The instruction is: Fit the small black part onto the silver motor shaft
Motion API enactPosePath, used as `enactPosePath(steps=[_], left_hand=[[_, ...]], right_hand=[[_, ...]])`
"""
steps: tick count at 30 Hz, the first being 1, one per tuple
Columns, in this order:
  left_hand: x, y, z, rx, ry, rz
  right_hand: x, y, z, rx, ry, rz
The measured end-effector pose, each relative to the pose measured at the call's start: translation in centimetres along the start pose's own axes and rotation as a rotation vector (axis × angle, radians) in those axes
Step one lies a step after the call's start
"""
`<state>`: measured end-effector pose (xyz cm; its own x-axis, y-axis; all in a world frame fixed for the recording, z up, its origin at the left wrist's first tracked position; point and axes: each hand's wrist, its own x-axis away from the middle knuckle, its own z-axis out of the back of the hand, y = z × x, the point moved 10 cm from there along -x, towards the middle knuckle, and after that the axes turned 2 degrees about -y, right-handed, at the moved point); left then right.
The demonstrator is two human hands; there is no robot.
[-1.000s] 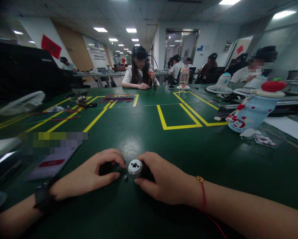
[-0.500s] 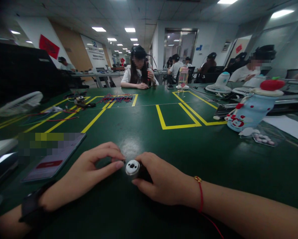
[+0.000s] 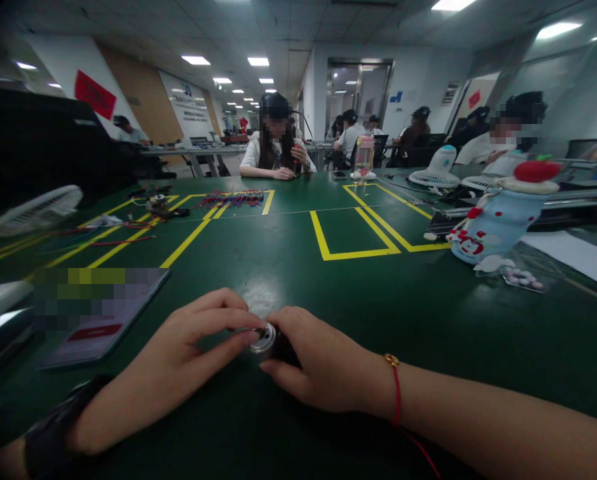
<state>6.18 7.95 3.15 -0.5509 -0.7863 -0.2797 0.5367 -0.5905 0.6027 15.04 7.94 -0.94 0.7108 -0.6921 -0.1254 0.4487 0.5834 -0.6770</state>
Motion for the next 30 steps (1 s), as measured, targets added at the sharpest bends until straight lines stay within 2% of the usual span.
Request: enactPosePath(steps=[3, 6, 15, 18, 25, 30], left_hand=[[0.2, 0.0, -0.1, 0.032, -0.012, 0.002], [0.5, -1.1, -0.1, 0.106, -0.009, 0.059], [1.5, -8.3, -0.1, 0.366, 0.102, 0.442], [1.7, -9.2, 0.0, 0.45, 0.141, 0.461], [1.6, -9.4, -0.1, 0.502, 0.148, 0.455], [1.8, -10.4, -0.3, 0.654, 0.194, 0.445]], right_hand=[[0.0, 0.1, -0.1, 0.005, -0.004, 0.0], [0.0, 0.0, 0.1, -0.012, -0.003, 0.013], [0.2, 0.0, 0.3, -0.026, 0.003, 0.006], [0.2, 0.1, 0.2, -0.029, -0.002, -0.003], [0.2, 0.2, 0.2, -0.027, -0.014, -0.025], [0.2, 0.3, 0.2, -0.022, -0.012, -0.024]])
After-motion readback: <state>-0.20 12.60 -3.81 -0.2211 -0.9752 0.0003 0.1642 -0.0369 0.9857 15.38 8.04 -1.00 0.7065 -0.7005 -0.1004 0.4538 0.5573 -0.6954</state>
